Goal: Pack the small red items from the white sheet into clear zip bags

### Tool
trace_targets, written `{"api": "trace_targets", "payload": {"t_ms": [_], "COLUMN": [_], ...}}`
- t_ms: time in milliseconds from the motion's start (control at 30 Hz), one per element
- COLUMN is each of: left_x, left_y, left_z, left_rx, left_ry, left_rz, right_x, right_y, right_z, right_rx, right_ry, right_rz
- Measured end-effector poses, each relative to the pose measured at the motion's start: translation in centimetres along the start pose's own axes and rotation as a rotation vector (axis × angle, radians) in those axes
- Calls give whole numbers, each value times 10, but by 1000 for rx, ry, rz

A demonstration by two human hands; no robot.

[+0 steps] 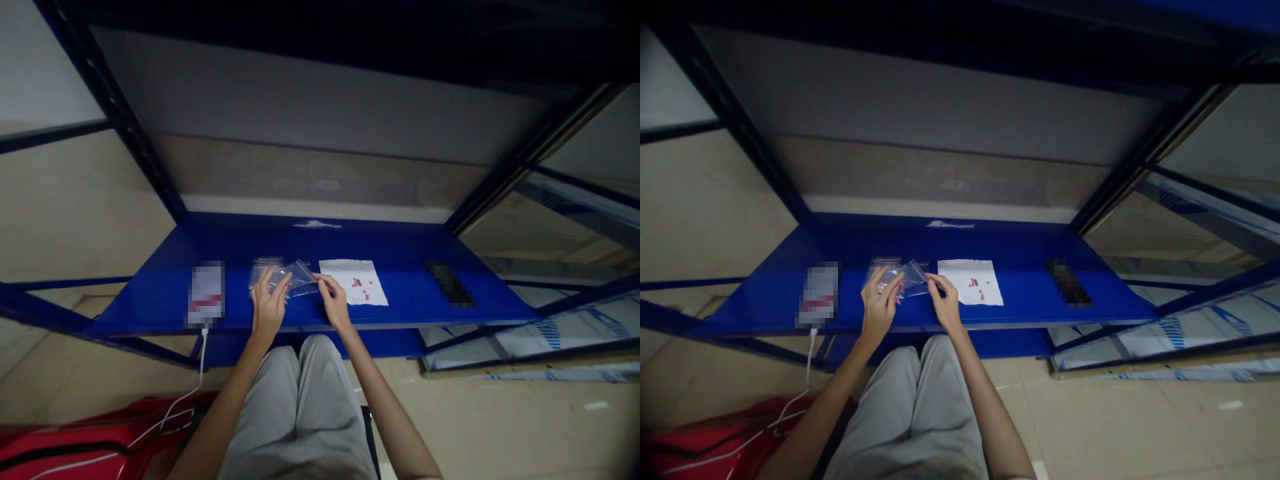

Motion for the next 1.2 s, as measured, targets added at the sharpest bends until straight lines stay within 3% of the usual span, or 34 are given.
{"api": "trace_targets", "payload": {"t_ms": [133, 233, 533, 800, 1200], "left_x": [1, 2, -5, 2, -3], "left_y": [-10, -12, -21, -43, -36], "left_z": [-2, -2, 11, -21, -27], "left_rx": [5, 10, -13, -142, -155], "left_ry": [74, 85, -125, -15, 17], "left_rz": [-150, -162, 19, 132, 72], "right_x": [0, 0, -1, 1, -1], "right_y": [-23, -33, -36, -32, -33], "right_z": [4, 5, 3, 1, -5], "right_rx": [254, 309, 393, 381, 404], "right_ry": [20, -5, 30, 53, 135], "right_rz": [-192, -233, -259, -216, -212]}}
Point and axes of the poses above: each hand's wrist, its own x-axis towards the middle knuckle, its own z-axis out of the back of the hand, y = z × x, the point moved 6 cm from there along x, towards the middle knuckle, and after that the axes turned 1 degree about x, right-handed, at the moved point
